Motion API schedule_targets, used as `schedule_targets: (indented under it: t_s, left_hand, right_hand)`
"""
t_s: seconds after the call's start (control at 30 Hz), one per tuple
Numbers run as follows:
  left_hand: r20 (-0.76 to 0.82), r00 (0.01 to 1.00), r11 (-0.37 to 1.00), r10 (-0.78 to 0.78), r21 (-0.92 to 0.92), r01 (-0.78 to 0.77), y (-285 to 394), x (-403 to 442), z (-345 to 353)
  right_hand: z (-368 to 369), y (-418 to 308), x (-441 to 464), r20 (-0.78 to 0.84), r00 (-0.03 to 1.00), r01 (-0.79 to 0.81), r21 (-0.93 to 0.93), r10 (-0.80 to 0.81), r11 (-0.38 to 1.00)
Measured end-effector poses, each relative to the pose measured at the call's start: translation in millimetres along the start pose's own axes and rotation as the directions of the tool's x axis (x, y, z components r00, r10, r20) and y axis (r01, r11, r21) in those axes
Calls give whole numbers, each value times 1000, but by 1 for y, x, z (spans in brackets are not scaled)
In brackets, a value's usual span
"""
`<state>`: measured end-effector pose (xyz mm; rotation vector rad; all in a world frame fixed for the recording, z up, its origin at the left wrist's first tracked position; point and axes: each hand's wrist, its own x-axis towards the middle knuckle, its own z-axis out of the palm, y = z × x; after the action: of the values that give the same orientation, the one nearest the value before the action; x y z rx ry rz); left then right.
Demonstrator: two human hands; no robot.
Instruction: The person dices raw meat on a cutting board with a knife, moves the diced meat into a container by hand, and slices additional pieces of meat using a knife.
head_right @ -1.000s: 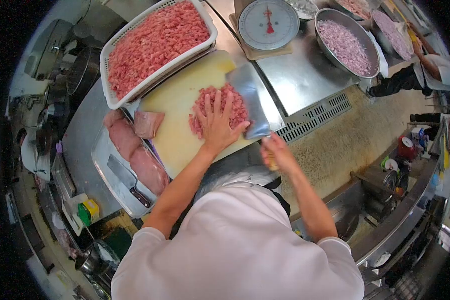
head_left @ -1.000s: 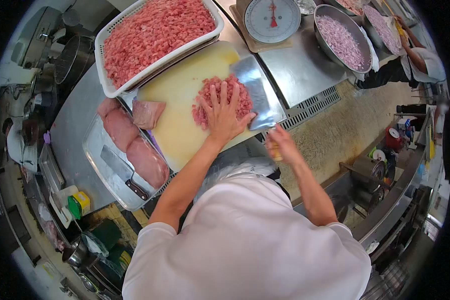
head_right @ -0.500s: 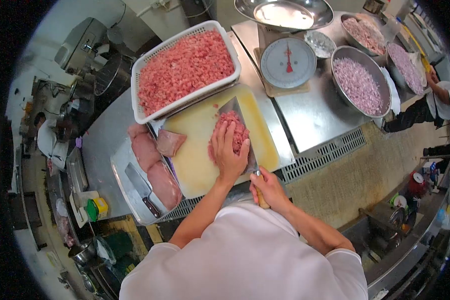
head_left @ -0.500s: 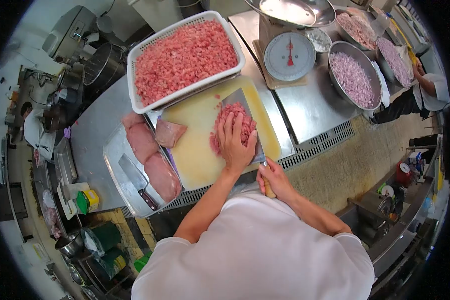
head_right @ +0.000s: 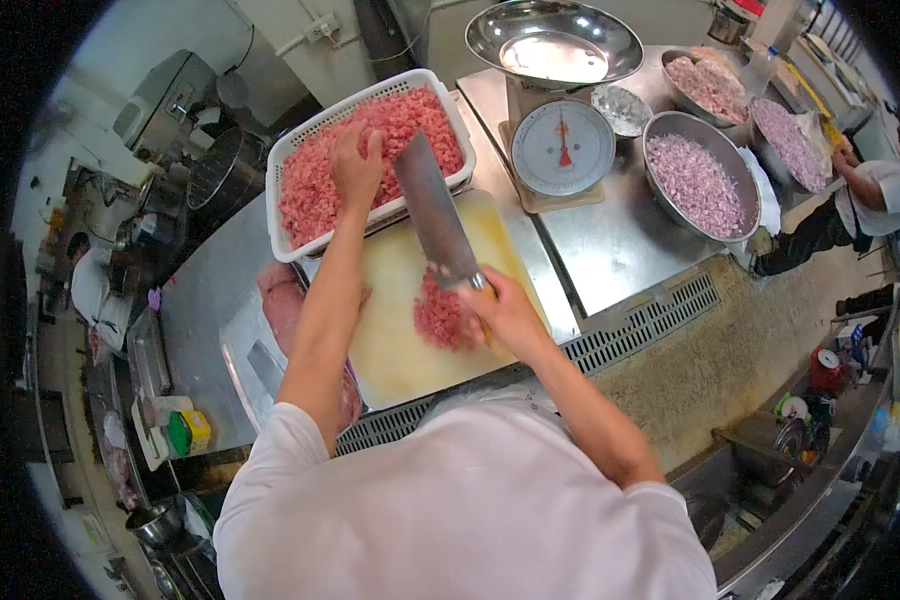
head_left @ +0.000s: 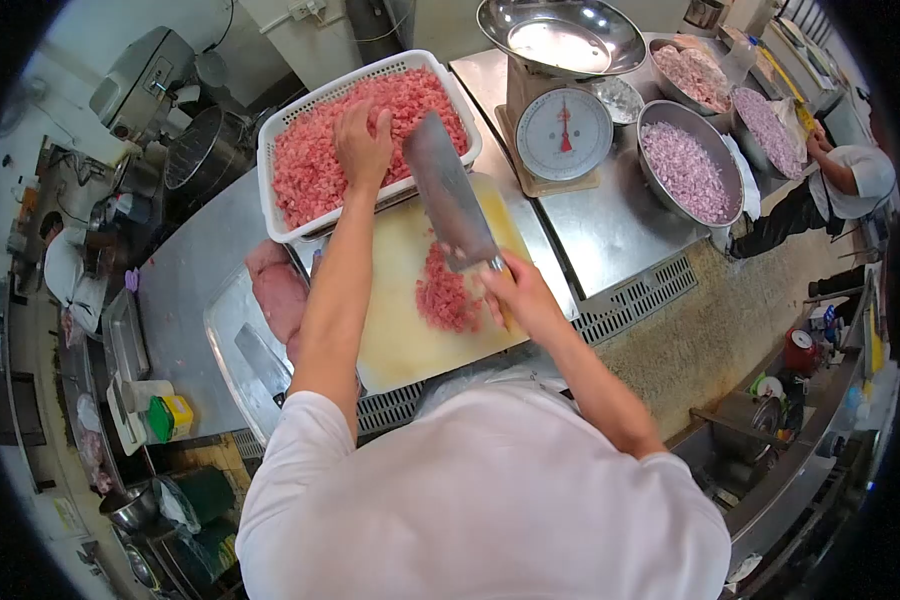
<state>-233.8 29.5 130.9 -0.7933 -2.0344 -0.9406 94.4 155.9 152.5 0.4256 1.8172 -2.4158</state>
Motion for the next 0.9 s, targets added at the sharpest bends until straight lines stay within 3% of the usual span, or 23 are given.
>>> schedule_targets:
  t_s: [0.03, 0.1, 0.17, 0.23, 0.33, 0.43, 0.57, 0.67, 0.77, 0.9]
  left_hand:
    - [6, 1000, 1000, 26, -2, -26, -2, -1, -4]
    - [86, 984, 983, -156, -82, 163, 23, -46, -29]
    - [361, 888, 942, -285, -67, 330, 25, -120, -48]
    - [454, 867, 959, -206, -81, 270, 32, -167, -41]
    - [493, 835, 969, -243, 80, 235, 38, -198, -7]
    - [693, 707, 930, -141, -153, 335, 36, -202, -7]
    - [807, 590, 911, 25, -262, 320, 50, -215, -55]
    - [825, 562, 943, 67, -236, 234, 75, -222, -91]
    - [725, 686, 965, -65, -128, 227, 109, -239, -107]
    - [595, 737, 943, -322, 127, 309, 151, -257, -89]
  right_hand:
    - [-9, 13, -12, -28, 1000, 4, -58, -6, 998]
    - [-33, 54, -42, -95, 990, -111, -26, 108, 994]
    - [-53, 81, -76, -144, 975, -181, -77, 169, 980]
    - [-61, 95, -107, -216, 941, -249, 75, 259, 966]
    - [-71, 112, -137, -274, 922, -238, 151, 272, 959]
    - [-84, 117, -140, -272, 929, -224, 133, 253, 965]
    - [-98, 119, -118, -213, 914, -306, 193, 344, 932]
    - [-96, 114, -104, -158, 922, -343, 97, 354, 934]
    - [-88, 101, -91, -128, 929, -345, 45, 348, 938]
    - [-61, 116, -71, -75, 913, -399, 34, 400, 916]
